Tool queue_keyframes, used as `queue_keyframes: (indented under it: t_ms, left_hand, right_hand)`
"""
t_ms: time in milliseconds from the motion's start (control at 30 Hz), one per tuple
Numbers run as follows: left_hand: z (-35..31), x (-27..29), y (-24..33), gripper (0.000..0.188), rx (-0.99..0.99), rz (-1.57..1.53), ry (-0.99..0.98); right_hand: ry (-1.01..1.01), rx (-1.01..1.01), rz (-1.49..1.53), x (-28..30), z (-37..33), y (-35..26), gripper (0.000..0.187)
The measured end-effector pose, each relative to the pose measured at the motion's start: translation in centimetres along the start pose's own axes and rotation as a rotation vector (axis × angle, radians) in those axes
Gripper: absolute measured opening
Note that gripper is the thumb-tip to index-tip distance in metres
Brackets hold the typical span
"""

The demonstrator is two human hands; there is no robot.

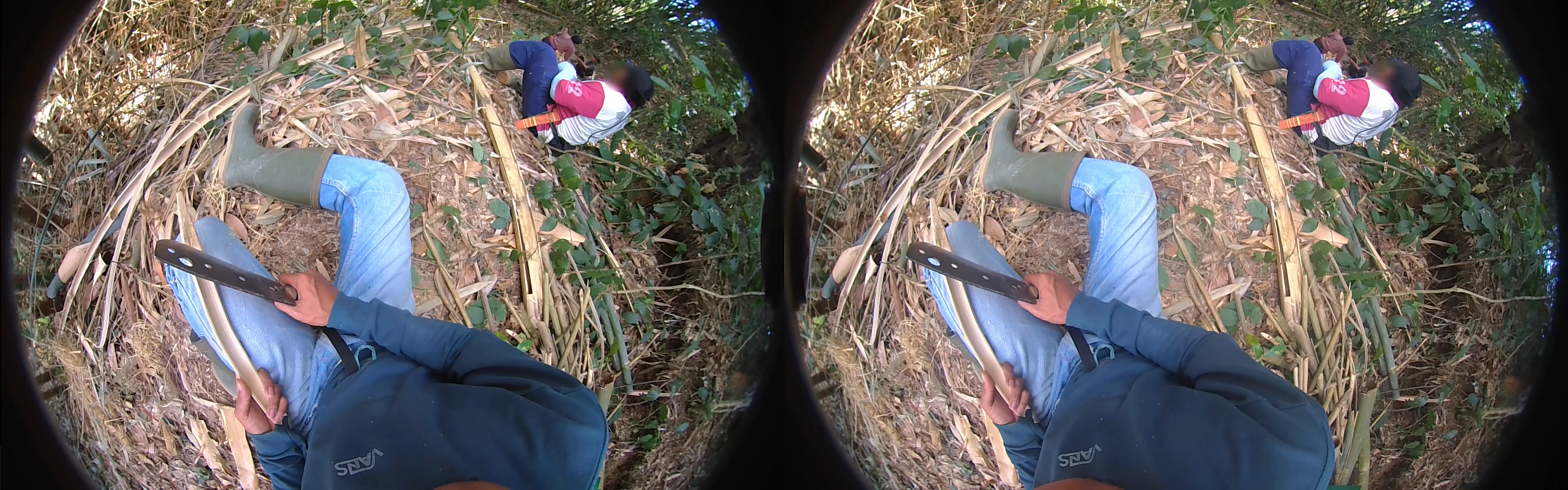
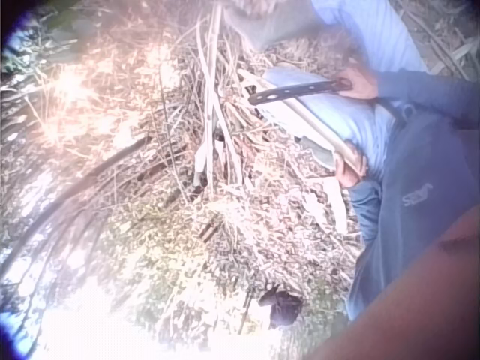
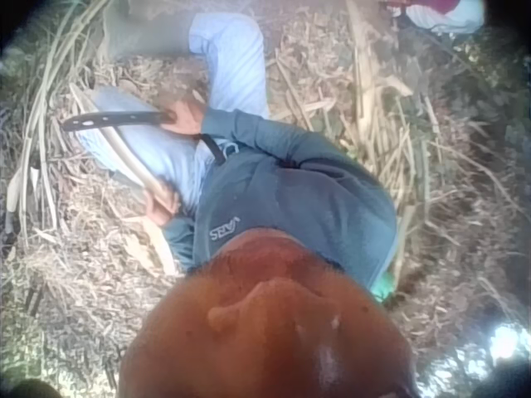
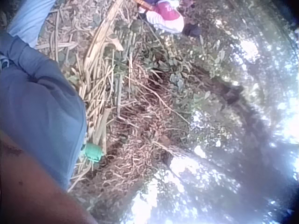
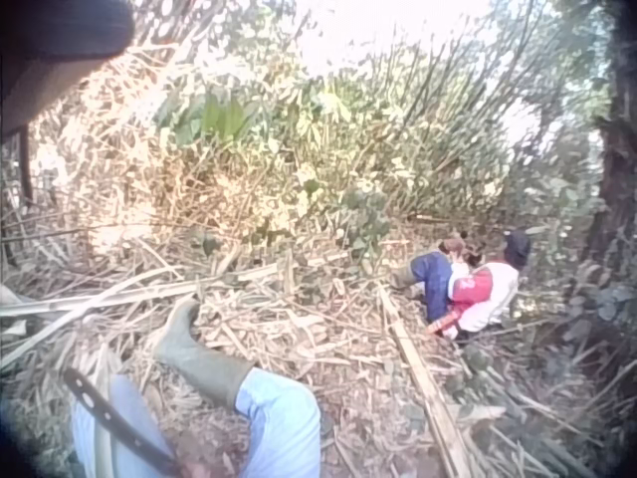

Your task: The person sits on the ground and uses a machete to shave and shape a long piece of bamboo. They repeatedly strike the bamboo against their leg and refine its edges, producing thin shavings.

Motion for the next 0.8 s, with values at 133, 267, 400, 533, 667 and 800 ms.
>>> queue_keyframes:
  t_ms: [133,267,400,533,667,800]
  left_hand:
    - [-0.1,0.2,-0.1,0.037,0.006,0.000,-0.011]
    - [-0.1,0.2,-0.1,0.036,0.003,0.009,-0.003]
    - [-0.2,0.4,0.0,0.035,0.005,0.010,0.002]
    - [-0.2,0.6,-0.1,0.034,0.012,0.018,-0.025]
    - [-0.1,0.7,0.0,0.035,0.012,0.025,-0.031]
    - [-0.3,1.2,-0.1,0.037,0.012,-0.003,-0.002]
  right_hand:
    - [-0.001,-0.004,0.004,-0.1,0.0,0.2,0.030]
    - [0.006,0.006,0.003,0.0,0.0,0.0,0.031]
    - [-0.002,-0.006,0.012,0.0,0.0,0.1,0.031]
    - [-0.010,-0.018,-0.005,-0.2,0.1,0.3,0.030]
    - [-0.010,-0.023,-0.004,0.1,0.0,-0.2,0.030]
    - [0.007,-0.011,-0.005,0.1,-0.1,0.1,0.029]
Point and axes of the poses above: each hand's wrist, its own z-axis towards the middle knuckle, its own x-axis out of the back of the hand, y = z × x, the point moved 10 cm from there along z, towards the middle knuckle, and after that the axes turned 13 degrees about -y, right-handed, at the moved point
